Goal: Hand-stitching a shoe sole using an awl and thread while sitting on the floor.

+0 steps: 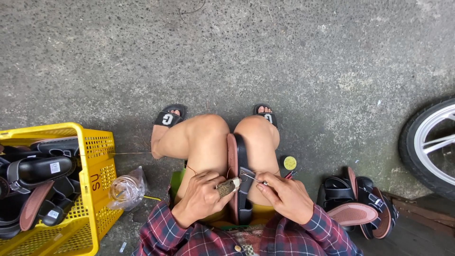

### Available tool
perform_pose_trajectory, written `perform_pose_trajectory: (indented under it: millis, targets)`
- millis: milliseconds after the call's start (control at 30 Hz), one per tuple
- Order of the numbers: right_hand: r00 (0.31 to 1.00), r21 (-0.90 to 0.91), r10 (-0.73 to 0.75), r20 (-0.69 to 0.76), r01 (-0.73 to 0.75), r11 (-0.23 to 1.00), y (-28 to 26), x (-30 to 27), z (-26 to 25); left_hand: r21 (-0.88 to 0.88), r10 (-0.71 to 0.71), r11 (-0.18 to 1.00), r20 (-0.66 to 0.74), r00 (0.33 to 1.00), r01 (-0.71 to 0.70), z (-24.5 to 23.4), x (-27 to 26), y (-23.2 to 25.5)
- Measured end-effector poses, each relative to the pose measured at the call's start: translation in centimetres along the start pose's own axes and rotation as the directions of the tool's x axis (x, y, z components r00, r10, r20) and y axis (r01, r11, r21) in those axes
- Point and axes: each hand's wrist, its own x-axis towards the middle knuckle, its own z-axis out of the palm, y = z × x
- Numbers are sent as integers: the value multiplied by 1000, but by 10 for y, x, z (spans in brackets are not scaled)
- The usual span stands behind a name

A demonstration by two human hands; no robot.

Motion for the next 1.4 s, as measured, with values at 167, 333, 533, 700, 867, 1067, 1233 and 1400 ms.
perform_pose_trajectory:
  millis: [167, 333, 533, 700, 867, 1067, 1233, 1400]
  targets:
    - [993, 219, -99, 63, 83, 972, -1, 2, -6, -36, -32, 999, -21, 999, 31, -1, 2, 2]
    - [994, 861, -100, -36, 82, 502, 49, -37, -28, -175, -122, 979, -109, 987, 101, -13, 5, 7]
    - [788, 672, -55, -613, 557, 487, -11, -4, -55, -15, -592, 798, 170, 788, 603, -11, -17, -16]
    - [919, -47, -293, -263, 291, 955, -3, 15, 4, -837, -458, 242, 347, 818, 491, -19, 4, -8]
    - [884, -203, -404, -235, 362, 910, 5, 24, 3, -977, -454, -10, 192, 870, 211, -2, 20, -15]
    - [971, 415, -192, 143, 117, 902, 9, 28, -7, -986, -620, -135, 157, 769, 93, 19, 72, -32]
    - [972, 581, -223, 79, 137, 803, 15, 53, 2, -999, -785, -11, 40, 619, 51, 18, 143, -64]
    - [988, 504, -155, -2, 135, 853, 12, 57, 6, -983, -858, -54, 134, 495, 173, 9, 140, -95]
